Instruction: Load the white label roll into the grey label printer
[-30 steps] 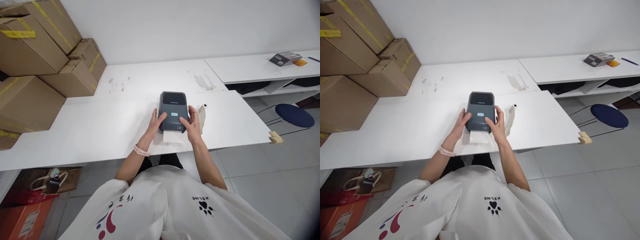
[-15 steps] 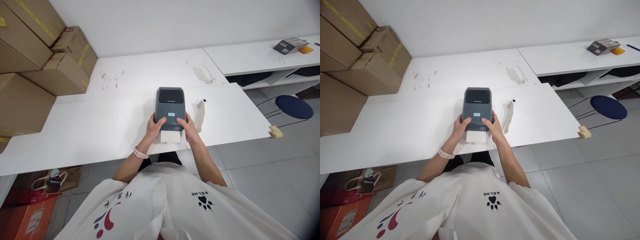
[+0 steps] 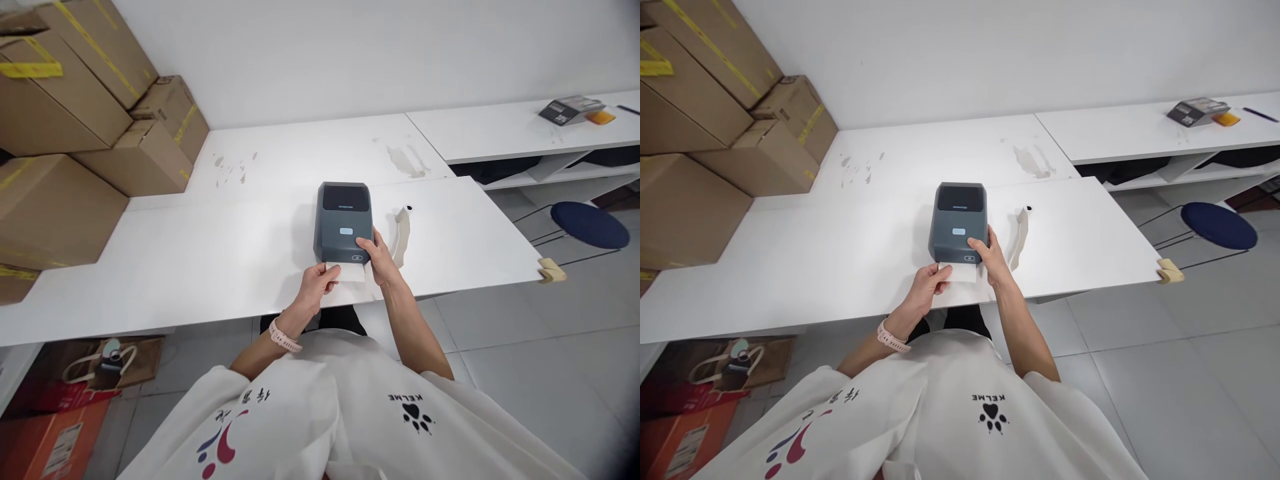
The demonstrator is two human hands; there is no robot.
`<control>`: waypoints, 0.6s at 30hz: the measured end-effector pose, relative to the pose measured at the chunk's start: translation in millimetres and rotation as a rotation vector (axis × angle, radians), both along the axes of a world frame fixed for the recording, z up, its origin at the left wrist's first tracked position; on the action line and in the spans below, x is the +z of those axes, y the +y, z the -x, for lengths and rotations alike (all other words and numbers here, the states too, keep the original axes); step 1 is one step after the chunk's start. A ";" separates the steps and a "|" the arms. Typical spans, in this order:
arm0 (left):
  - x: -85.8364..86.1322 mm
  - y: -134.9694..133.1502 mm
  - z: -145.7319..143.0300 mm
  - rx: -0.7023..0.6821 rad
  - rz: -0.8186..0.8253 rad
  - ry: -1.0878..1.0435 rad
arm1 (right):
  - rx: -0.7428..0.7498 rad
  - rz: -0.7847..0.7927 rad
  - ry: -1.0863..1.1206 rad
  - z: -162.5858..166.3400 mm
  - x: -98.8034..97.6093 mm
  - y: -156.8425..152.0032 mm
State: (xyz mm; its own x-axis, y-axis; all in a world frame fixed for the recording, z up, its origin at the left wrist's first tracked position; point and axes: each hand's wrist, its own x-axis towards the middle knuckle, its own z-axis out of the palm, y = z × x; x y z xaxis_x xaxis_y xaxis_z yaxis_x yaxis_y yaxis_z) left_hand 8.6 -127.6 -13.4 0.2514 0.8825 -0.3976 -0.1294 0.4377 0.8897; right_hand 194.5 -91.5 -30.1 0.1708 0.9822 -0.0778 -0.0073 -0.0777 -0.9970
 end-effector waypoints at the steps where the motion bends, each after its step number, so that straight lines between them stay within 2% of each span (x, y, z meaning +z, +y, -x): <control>1: 1.6 1.8 1.5 -0.004 -0.022 0.024 | -0.022 0.012 -0.038 -0.9 3.3 3.1; 4: -0.2 0.6 10.5 -0.061 -0.073 0.087 | -0.094 0.011 -0.140 -2.9 13.5 16.3; 6: -3.8 -1.3 18.7 -0.057 -0.121 0.111 | -0.086 -0.025 -0.196 -3.9 16.4 26.2; 10: -4.9 7.9 30.1 0.158 -0.226 0.172 | -0.033 -0.115 -0.332 -6.9 13.6 36.8; 13: 0.5 23.1 31.3 0.272 -0.308 0.176 | -0.018 -0.113 -0.347 -9.3 17.4 29.0; 18: 10.0 41.8 33.2 0.240 -0.345 0.132 | -0.035 -0.076 -0.204 -10.1 34.9 -10.6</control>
